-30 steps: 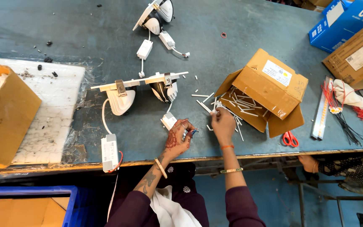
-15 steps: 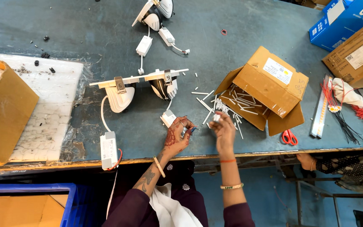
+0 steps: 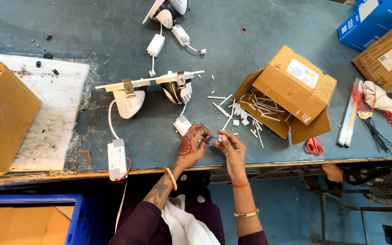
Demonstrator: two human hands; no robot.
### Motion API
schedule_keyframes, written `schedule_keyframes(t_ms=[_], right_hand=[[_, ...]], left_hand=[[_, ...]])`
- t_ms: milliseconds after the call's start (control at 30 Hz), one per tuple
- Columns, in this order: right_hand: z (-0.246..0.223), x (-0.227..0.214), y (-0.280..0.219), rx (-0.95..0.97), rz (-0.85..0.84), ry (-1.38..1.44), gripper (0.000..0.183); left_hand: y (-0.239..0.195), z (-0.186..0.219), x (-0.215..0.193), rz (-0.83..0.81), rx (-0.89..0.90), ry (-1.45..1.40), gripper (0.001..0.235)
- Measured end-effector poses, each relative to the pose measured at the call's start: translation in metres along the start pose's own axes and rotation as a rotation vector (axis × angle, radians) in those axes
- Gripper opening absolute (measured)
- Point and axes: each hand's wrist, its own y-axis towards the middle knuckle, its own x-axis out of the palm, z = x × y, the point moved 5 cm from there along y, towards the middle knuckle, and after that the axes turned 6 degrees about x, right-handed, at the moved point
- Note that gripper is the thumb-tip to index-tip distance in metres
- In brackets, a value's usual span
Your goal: The person connects wires between LED light housings and driver units, fits small plastic connectors onto wire ends, and organizes the assembled components into a blue plastic crate.
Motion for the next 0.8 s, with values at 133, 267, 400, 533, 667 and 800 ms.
schedule_keyframes(t_ms=[133, 267, 400, 533, 667, 800], right_hand=[[0.003, 0.001, -0.001, 0.016, -0.074, 0.066, 0.033], [0.007, 0.002, -0.001, 0.021, -0.06, 0.102, 0.031], [0.006, 0.006, -0.002, 0.03, -0.056, 0.141, 0.032], [0.009, 0.005, 0.001, 0.046, -0.057, 0.162, 0.031], [0.015, 0.005, 0.004, 0.03, -0.049, 0.146, 0.032], [0.021, 0.012, 0.006, -0.006, -0.047, 0.119, 0.031]], left_hand=[[0.0, -0.001, 0.001, -0.015, -0.029, -0.011, 0.014], [-0.001, 0.0, 0.0, -0.01, -0.021, -0.012, 0.014], [-0.001, -0.003, 0.001, -0.028, -0.062, -0.017, 0.017], [-0.001, -0.003, 0.001, -0.022, -0.042, -0.008, 0.015], [-0.002, -0.005, 0.001, -0.004, -0.034, -0.024, 0.015], [-0.002, -0.005, 0.002, 0.031, 0.053, -0.016, 0.013]])
